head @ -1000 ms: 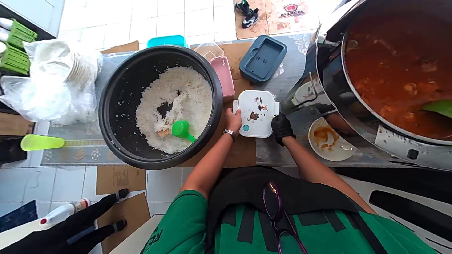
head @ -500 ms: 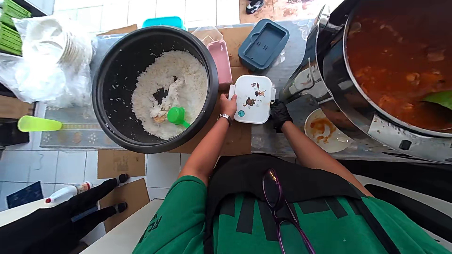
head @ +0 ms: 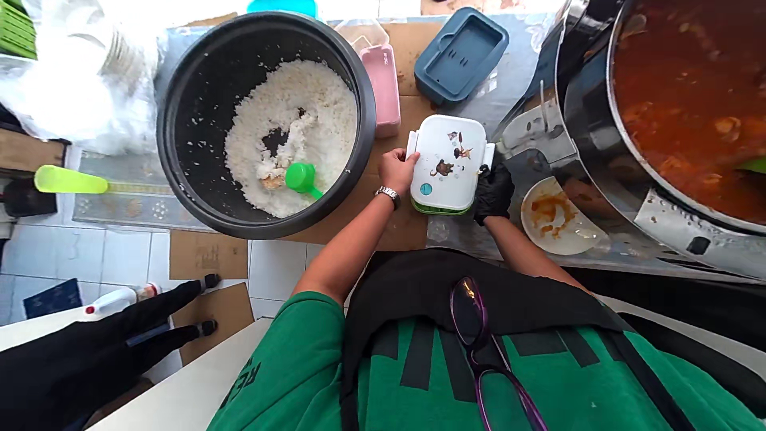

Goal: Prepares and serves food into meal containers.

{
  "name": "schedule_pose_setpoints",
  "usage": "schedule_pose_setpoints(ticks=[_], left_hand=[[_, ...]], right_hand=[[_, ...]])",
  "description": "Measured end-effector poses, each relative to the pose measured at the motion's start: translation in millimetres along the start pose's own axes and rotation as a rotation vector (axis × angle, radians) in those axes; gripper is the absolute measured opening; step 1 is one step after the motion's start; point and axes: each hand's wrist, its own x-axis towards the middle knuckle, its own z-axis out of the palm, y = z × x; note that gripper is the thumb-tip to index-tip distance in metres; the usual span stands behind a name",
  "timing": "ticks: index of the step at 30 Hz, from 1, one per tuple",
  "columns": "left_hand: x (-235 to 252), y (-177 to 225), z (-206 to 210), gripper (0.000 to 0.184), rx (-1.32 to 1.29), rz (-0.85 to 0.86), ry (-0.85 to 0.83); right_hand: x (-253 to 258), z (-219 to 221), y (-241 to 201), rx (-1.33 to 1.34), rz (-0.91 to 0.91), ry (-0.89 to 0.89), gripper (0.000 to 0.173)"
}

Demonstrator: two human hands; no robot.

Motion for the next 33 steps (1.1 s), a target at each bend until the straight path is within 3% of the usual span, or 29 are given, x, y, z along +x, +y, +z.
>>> schedule_pose_setpoints(ticks=[11, 13, 15, 16, 18, 21, 24, 29, 33], left_hand=[[-4.3, -30.8, 2.1, 0.028, 0.058, -0.057, -0.015], [-3.3, -31.0, 0.2, 0.040, 0.074, -0.049, 0.011], [-5.7, -22.7, -6.4, 0.068, 0.183, -0.015, 0.026], [-6.6, -18.0, -9.0, 0.071, 0.251, 0.025, 0.033], [-10.2, -10.4, -7.0, 0.050, 0.356, 0.104, -0.009], [-12.7, -1.9, 1.6, 0.026, 0.352, 0.044, -0.132], [-6.5, 1.5, 1.0, 0.026, 0.307, -0.036, -0.182], [5.8, -5.2, -3.5, 0.029, 0.233, -0.086, -0.202], [10.6, -15.5, -7.8, 0.036, 0.114, -0.113, -0.225]], right_hand=[[1.8, 10.2, 8.3, -0.138, 0.068, -0.083, 0.039], [4.8, 11.2, 13.5, -0.146, 0.079, -0.096, 0.041], [2.7, 3.7, 19.9, -0.106, 0.060, -0.100, 0.040], [-2.6, -1.7, 23.3, -0.081, 0.033, -0.087, 0.037], [-11.6, -9.0, 31.2, -0.075, -0.055, -0.008, 0.038], [-21.7, -9.7, 24.6, -0.128, -0.202, -0.032, 0.050], [-18.9, 1.1, 2.5, -0.201, -0.100, -0.199, 0.063], [0.8, -5.3, -17.6, -0.255, 0.062, -0.313, 0.034], [3.6, -11.3, -11.2, -0.304, -0.007, -0.374, 0.036]])
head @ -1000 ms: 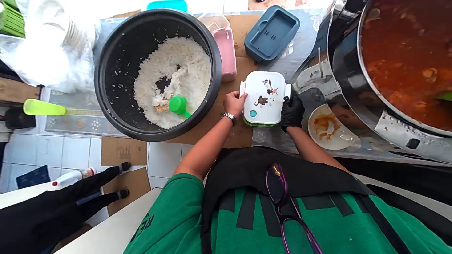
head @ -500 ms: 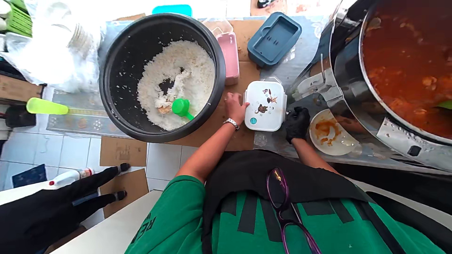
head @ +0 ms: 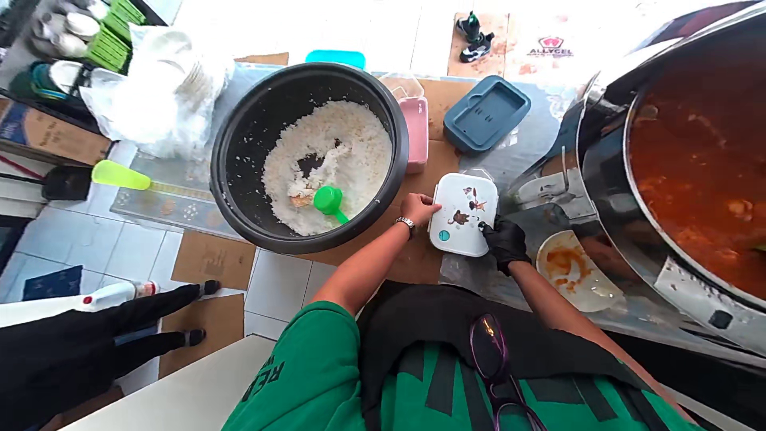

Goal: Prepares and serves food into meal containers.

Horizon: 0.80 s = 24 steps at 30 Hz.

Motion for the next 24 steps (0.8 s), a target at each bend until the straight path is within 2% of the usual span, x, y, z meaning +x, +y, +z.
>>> schedule_pose_setpoints(ticks=[2, 4, 6, 8, 10, 13, 16, 18, 21, 22, 24], left_hand=[[-10.9, -2.8, 3.9, 0.038, -0.066, 0.001, 0.011], [-11.8, -11.8, 18.0, 0.042, -0.097, 0.028, 0.034], [-17.2, -11.2, 29.0, 0.043, -0.118, 0.019, 0.013], [-20.1, -11.0, 37.1, 0.045, -0.130, 0.002, -0.076], [-24.1, -10.4, 40.8, 0.047, -0.141, -0.012, -0.125], [-25.9, -5.9, 30.5, 0.053, -0.154, -0.006, -0.063], [-22.1, 2.1, 12.6, 0.050, -0.210, 0.042, 0.007], [-20.9, 7.7, 5.5, 0.046, -0.254, 0.063, 0.036], [-19.8, 12.9, 1.5, 0.041, -0.310, 0.063, 0.051], [-19.9, 13.3, 0.8, 0.040, -0.323, 0.060, 0.054], [-20.1, 12.8, -0.9, 0.040, -0.341, 0.041, 0.057]], right_hand=[[-6.2, 1.0, 0.4, -0.055, -0.113, 0.033, 0.053], [-11.7, 4.2, -10.6, -0.014, -0.281, 0.175, 0.068], [-7.7, 3.0, -33.1, 0.105, -0.375, 0.251, 0.072], [9.7, -5.9, -60.3, 0.276, -0.286, 0.160, 0.070], [43.6, -11.0, -80.1, 0.503, -0.088, 0.075, 0.065], [106.7, -12.5, -97.0, 0.697, 0.153, 0.169, 0.057], [135.9, -30.7, -119.1, 0.733, 0.272, 0.219, 0.068], [156.7, -34.0, -123.1, 0.635, 0.224, 0.177, 0.065], [173.2, -37.1, -121.6, 0.094, 0.024, 0.048, 0.045], [173.3, -37.9, -122.3, -0.039, -0.013, 0.017, 0.043], [169.8, -35.2, -120.6, -0.126, -0.026, 0.003, 0.046]])
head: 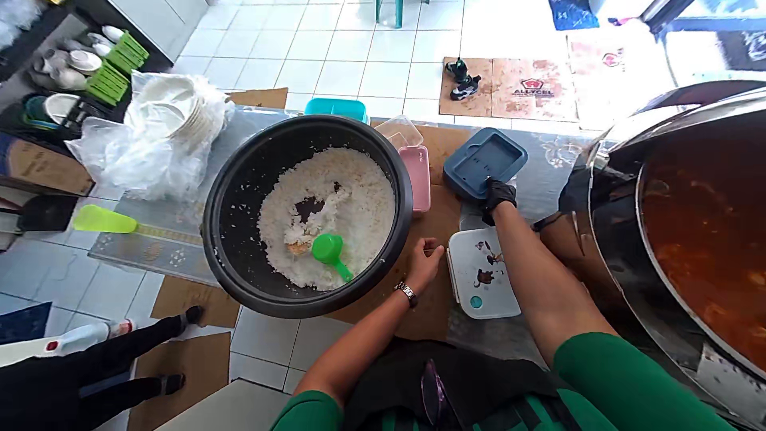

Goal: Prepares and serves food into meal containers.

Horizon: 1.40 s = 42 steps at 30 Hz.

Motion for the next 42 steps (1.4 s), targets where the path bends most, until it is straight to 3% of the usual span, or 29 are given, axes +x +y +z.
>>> schedule_pose_setpoints(ticks=[1, 3, 6, 10, 12, 14, 17, 24, 29, 33, 36, 39, 42], left_hand=[[0.4, -0.2, -1.0, 0.041, -0.012, -0.008, 0.010], [1.8, 0.7, -3.0, 0.043, -0.069, -0.001, 0.021], [-4.9, 4.2, -6.9, 0.057, -0.208, 0.112, -0.052], [-27.8, 5.4, -14.6, 0.081, -0.226, 0.210, -0.149], [-38.4, 1.9, -8.7, 0.064, -0.180, 0.128, -0.112], [-43.1, -8.3, 4.6, 0.049, -0.097, -0.024, -0.039], [-38.4, -25.1, 22.1, 0.045, -0.074, -0.099, -0.021], [-42.0, -41.9, 23.4, 0.043, -0.148, 0.076, -0.034], [-47.2, -50.5, 24.2, 0.041, -0.214, 0.081, 0.021], [-54.6, -51.1, 26.4, 0.033, -0.319, 0.084, 0.016], [-58.0, -54.1, 26.2, 0.033, -0.330, 0.072, 0.041], [-58.4, -45.5, 18.1, 0.054, -0.050, 0.053, 0.071], [-48.6, -16.6, 15.5, 0.100, 0.243, 0.257, 0.117]], right_hand=[[-2.6, 3.5, 3.4, 0.027, -0.002, 0.029, 0.047], [-20.2, 11.2, 11.2, 0.358, 0.022, 0.123, 0.040], [-91.6, 4.9, 15.8, 0.777, 0.053, 0.148, 0.043], [-183.8, -1.4, 54.3, 0.733, 0.044, 0.064, 0.046], [-205.7, 7.5, 82.6, 0.693, 0.046, -0.011, 0.054], [-211.3, 18.3, 105.4, 0.670, 0.077, -0.053, 0.050], [-204.0, 25.9, 120.3, 0.631, 0.128, -0.032, 0.043], [-201.6, 35.2, 127.8, 0.612, 0.181, 0.049, 0.042], [-201.3, 37.2, 129.1, 0.628, 0.134, 0.112, 0.042], [-198.1, 42.9, 140.9, 0.815, 0.082, 0.163, 0.038], [-194.5, 38.4, 134.6, 0.758, 0.068, 0.232, 0.035], [-193.0, 39.6, 139.3, 0.605, 0.016, 0.224, 0.040], [-209.1, 32.8, 156.0, 0.720, -0.025, 0.193, 0.044]])
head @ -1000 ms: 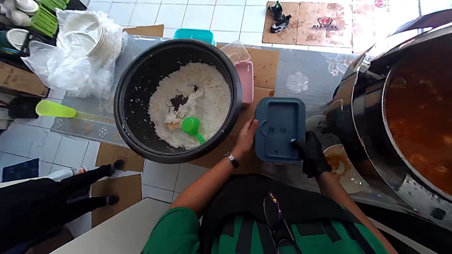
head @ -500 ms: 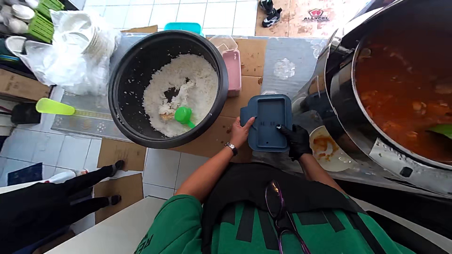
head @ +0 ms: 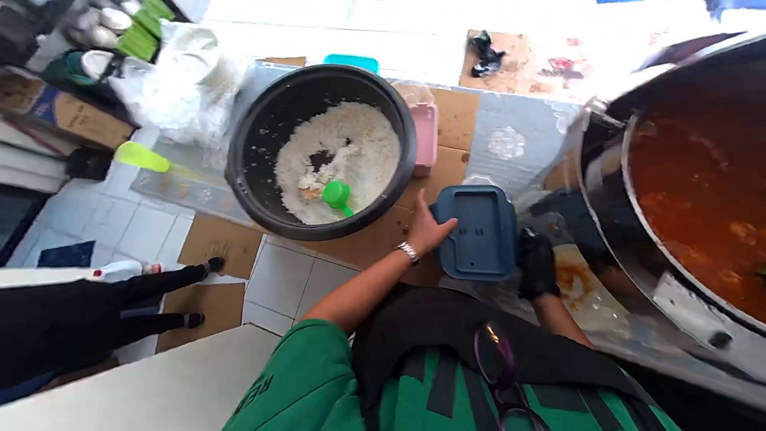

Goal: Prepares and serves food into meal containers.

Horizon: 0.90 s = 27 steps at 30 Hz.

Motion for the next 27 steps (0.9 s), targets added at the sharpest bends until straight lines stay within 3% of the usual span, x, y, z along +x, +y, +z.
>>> schedule_pose_setpoints(ticks=[2, 4, 6, 7, 9, 11, 13, 15, 18, 23, 27], left_hand=[[31.2, 19.1, -2.5, 0.096, 0.215, 0.178, -0.033], [61.1, 36.5, -1.8, 0.071, 0.444, 0.246, -0.178], [77.2, 42.4, 4.7, 0.041, 0.497, 0.264, -0.317], [79.0, 44.4, 6.7, 0.036, 0.489, 0.252, -0.345], [72.2, 48.0, 5.9, 0.031, 0.471, 0.230, -0.314], [60.0, 51.0, -1.5, 0.030, 0.488, 0.234, -0.264], [47.5, 53.2, -10.9, 0.030, 0.491, 0.207, -0.276], [40.1, 46.6, -18.0, 0.036, 0.427, 0.142, -0.348], [35.0, 27.0, -22.7, 0.055, 0.164, -0.033, -0.429], [33.0, 5.8, -19.4, 0.045, -0.076, -0.255, -0.460], [28.4, -1.2, -16.9, 0.055, -0.166, -0.214, -0.300]], right_hand=[[-15.4, -10.8, -4.8, 0.139, 0.095, -0.026, 0.047], [-35.0, -21.1, -15.6, 0.173, 0.237, -0.107, 0.044], [-54.4, -22.2, -38.9, 0.185, 0.390, -0.223, 0.030], [-58.8, -19.5, -46.7, 0.169, 0.420, -0.275, 0.029], [-57.2, -8.4, -43.0, 0.056, 0.332, -0.210, 0.030], [-47.1, -4.8, -25.4, -0.060, 0.163, -0.113, 0.036], [-34.1, -8.9, -15.2, -0.035, 0.054, -0.061, 0.031], [-21.6, -13.8, -10.8, 0.135, 0.055, -0.089, 0.018], [-5.0, -17.4, 3.3, 0.306, 0.028, -0.177, 0.017], [-2.7, -6.0, -28.6, -0.172, 0.036, -0.115, 0.037], [1.9, 2.9, -42.0, -0.286, 0.031, -0.065, 0.037]])
